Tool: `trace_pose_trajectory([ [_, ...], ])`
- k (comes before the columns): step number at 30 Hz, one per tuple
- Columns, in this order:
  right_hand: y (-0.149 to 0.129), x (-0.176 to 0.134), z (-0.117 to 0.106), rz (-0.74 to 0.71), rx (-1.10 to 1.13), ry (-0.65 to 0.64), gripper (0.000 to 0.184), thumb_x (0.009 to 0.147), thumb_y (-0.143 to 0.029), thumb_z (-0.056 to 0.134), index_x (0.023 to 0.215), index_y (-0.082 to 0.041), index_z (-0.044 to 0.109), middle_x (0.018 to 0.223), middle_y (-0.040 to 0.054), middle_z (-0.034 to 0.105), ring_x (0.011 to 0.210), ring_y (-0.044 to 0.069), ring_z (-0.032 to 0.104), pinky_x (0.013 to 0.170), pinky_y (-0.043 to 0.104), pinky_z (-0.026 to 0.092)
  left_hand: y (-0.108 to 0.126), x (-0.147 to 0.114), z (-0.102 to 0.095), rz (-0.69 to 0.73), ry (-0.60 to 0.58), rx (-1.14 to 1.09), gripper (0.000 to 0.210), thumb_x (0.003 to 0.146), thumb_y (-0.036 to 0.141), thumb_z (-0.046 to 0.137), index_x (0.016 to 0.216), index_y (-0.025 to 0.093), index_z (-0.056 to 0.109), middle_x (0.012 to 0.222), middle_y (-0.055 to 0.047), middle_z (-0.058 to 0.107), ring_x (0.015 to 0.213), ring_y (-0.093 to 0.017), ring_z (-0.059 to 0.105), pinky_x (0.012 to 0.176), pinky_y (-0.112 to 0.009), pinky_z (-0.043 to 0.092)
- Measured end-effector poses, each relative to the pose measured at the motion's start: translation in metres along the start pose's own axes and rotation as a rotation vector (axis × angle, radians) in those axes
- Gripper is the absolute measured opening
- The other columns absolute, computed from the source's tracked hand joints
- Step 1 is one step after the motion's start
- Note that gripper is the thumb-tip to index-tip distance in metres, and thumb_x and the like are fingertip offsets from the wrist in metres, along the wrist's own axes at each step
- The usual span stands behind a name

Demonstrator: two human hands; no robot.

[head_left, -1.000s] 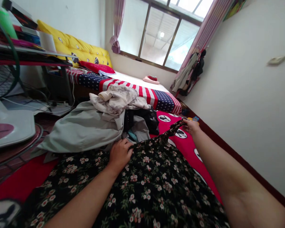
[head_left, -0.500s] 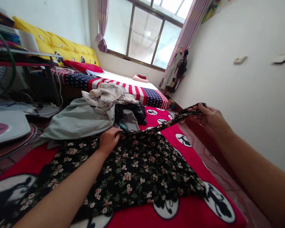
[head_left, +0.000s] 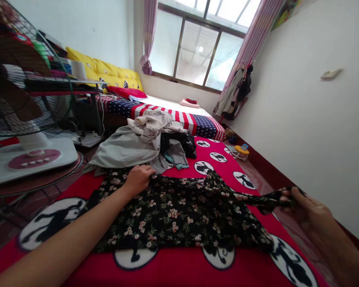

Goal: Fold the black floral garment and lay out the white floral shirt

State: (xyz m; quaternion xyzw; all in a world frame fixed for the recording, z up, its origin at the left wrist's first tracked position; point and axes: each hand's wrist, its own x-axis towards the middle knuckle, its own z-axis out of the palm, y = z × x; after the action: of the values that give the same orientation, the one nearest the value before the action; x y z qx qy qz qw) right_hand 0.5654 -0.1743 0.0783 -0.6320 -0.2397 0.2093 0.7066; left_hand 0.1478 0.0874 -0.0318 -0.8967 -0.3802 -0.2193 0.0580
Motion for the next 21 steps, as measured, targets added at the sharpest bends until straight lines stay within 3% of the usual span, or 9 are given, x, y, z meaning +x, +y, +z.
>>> trace_pose_trajectory([
  [5,0.006,0.006,-0.011,0.006,-0.027,0.047,0.008,0.067,-0.022,0.071,0.073,-0.017,0.070,0.074,0.0054,0.066,0.052,0.014,0.062,0.042,0.019,0.055,-0.025,-0.008,-0.022,-0.026,-0.014,0.094,0.033,0.075,0.011,0.047,0.098,0.021,0.069,0.093,-0.007,0.069,0.092,-0.027,0.063,0.078,-0.037,0.045],
  [10,0.010,0.013,-0.016,-0.007,-0.040,0.088,0.007,0.066,-0.021,0.069,0.073,-0.018,0.070,0.082,0.0079,0.067,0.057,0.015,0.063,0.044,0.019,0.056,-0.048,-0.025,-0.051,-0.050,-0.014,0.092,0.035,0.076,0.015,0.048,0.104,0.022,0.068,0.098,-0.006,0.068,0.091,-0.025,0.063,0.079,-0.035,0.046],
  [15,0.025,0.022,-0.031,-0.001,-0.068,0.082,0.014,0.060,-0.024,0.071,0.074,-0.021,0.072,0.080,0.0082,0.064,0.056,0.014,0.061,0.044,0.020,0.055,-0.063,-0.049,-0.073,-0.057,-0.053,0.111,0.041,0.073,0.010,0.044,0.105,0.022,0.068,0.102,-0.005,0.068,0.095,-0.023,0.062,0.083,-0.033,0.046],
  [18,0.035,0.022,-0.033,0.027,-0.137,0.058,0.020,0.053,-0.033,0.076,0.070,-0.024,0.073,0.081,0.0134,0.065,0.058,0.016,0.062,0.045,0.023,0.053,-0.068,-0.065,-0.079,-0.021,-0.094,0.070,0.041,0.074,0.008,0.042,0.102,0.023,0.069,0.101,-0.005,0.068,0.095,-0.022,0.062,0.085,-0.032,0.046],
  [21,0.042,0.011,-0.025,0.044,-0.196,0.027,0.029,0.041,-0.036,0.081,0.066,-0.026,0.074,0.065,0.0155,0.063,0.049,0.019,0.059,0.034,0.025,0.043,-0.071,-0.080,-0.079,0.002,-0.150,0.000,0.045,0.072,0.008,0.043,0.105,0.025,0.069,0.104,-0.004,0.068,0.096,-0.021,0.062,0.087,-0.032,0.046],
])
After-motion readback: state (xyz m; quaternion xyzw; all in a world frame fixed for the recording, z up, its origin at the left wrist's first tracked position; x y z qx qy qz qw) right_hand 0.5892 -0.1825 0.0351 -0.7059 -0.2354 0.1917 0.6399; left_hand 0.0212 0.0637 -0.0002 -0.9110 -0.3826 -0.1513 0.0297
